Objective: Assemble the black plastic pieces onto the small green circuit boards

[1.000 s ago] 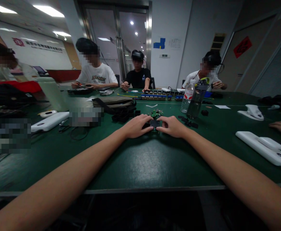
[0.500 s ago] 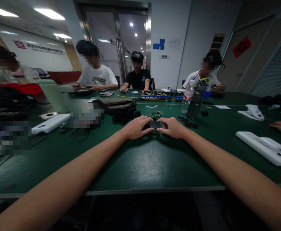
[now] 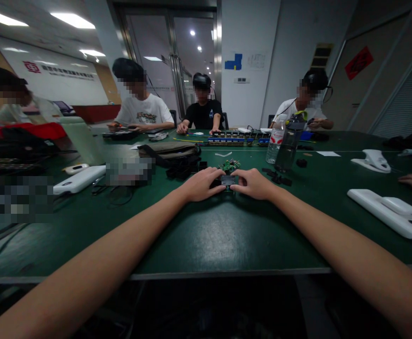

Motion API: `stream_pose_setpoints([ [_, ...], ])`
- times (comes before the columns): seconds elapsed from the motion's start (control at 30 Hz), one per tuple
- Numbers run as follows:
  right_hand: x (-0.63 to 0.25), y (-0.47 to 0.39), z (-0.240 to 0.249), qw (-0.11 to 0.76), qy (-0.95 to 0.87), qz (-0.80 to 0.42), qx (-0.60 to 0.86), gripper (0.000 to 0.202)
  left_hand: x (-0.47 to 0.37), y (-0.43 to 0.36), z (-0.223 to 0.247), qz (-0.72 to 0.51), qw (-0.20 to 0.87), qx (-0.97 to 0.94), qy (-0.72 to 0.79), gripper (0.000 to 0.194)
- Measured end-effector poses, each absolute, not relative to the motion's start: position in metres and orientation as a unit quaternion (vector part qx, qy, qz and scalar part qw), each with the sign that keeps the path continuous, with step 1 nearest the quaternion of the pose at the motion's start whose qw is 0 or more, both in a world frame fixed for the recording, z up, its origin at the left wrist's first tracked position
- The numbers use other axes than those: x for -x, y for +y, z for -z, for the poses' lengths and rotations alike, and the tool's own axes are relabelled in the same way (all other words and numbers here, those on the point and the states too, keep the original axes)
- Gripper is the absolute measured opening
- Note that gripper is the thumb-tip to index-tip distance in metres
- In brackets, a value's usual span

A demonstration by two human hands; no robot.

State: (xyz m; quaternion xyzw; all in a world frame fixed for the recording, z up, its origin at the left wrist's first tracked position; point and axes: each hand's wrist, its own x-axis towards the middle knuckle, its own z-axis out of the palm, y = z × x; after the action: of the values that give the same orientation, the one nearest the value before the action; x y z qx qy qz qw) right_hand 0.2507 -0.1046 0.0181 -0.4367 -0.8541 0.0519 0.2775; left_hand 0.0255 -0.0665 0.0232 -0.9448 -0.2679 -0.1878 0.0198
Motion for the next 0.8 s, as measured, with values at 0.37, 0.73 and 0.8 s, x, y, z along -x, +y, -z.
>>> stream_pose_setpoints([
  [0.37, -0.2510, -0.1036, -0.0174, 0.270, -0.856, -0.045, 0.438, 0.028, -0.0209, -0.0594, -0.0177, 0.152, 0.005, 0.952, -0.265, 0.050],
  [0.73, -0.2499, -0.1040, -0.0194, 0.273, -0.852, -0.053, 0.444, 0.029, -0.0219, -0.0569, -0.0201, 0.127, -0.037, 0.948, -0.289, 0.041],
  [0.8, -0.2502, -0.1036, -0.0190, 0.275, -0.853, -0.051, 0.442, 0.028, -0.0221, -0.0566, -0.0198, 0.128, -0.035, 0.947, -0.292, 0.041],
])
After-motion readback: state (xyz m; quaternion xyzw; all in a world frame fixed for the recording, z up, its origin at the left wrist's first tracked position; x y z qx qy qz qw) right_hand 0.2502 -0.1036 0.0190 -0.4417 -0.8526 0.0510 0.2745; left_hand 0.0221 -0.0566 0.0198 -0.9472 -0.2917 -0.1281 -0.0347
